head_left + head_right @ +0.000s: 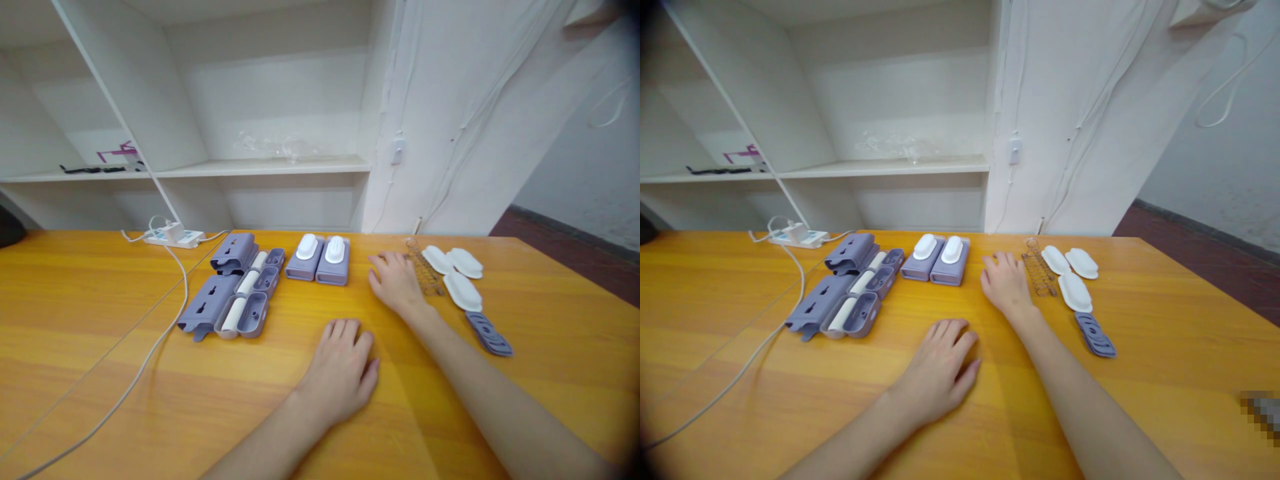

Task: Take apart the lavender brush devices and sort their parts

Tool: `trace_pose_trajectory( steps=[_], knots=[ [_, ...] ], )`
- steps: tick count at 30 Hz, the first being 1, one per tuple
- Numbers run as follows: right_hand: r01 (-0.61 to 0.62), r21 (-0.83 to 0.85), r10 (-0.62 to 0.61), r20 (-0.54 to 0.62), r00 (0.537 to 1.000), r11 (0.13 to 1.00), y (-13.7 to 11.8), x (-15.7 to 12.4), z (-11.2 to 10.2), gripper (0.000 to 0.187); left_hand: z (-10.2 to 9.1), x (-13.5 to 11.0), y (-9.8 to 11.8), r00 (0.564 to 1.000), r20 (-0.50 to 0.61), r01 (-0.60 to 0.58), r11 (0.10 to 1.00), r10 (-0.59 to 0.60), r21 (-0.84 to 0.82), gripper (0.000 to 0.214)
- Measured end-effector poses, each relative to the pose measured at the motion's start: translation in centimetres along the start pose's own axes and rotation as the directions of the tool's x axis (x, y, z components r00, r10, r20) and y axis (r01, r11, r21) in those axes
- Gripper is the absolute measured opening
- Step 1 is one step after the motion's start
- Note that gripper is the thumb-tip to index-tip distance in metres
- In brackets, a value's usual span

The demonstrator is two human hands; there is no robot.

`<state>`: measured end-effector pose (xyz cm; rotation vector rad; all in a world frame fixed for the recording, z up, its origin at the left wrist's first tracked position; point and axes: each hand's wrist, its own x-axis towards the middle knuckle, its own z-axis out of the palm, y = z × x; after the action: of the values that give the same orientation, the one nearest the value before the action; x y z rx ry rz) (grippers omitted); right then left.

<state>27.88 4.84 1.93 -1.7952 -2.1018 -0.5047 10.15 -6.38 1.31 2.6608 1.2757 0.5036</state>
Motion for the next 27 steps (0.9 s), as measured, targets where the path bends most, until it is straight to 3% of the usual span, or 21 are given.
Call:
trace_pose_trajectory(
  steps=[2, 5, 9, 17, 27],
  knots=[
    [0.152, 0.113, -0.15, -0.024, 0.988, 0.982, -1.8, 0.5, -0.3, 0.034, 0.0, 0.0, 0.0, 1.0, 0.0, 0.001, 1.0, -0.001, -0.001, 0.019],
    [0.242, 0.194, -0.237, -0.046, 0.97, 0.951, -4.1, 0.9, -0.4, 0.026, 0.1, 0.0, 0.0, 1.0, 0.002, 0.005, 1.0, -0.005, -0.006, 0.016],
    [0.224, 0.218, -0.22, -0.045, 0.974, 0.95, -5.6, 0.7, 0.3, 0.024, 0.1, -0.1, 0.1, 1.0, -0.003, 0.01, 1.0, -0.01, -0.014, 0.016],
    [0.19, 0.219, -0.18, -0.067, 0.981, 0.957, -6.0, 0.1, 1.4, 0.027, 0.3, 0.0, 0.0, 1.0, -0.02, 0.011, 0.999, -0.012, -0.03, 0.018],
    [0.187, 0.219, -0.159, -0.141, 0.977, 0.958, -6.3, 0.8, 1.1, 0.035, 0.2, 0.0, 0.0, 1.0, -0.021, 0.014, 0.999, -0.015, -0.039, 0.019]
  ],
)
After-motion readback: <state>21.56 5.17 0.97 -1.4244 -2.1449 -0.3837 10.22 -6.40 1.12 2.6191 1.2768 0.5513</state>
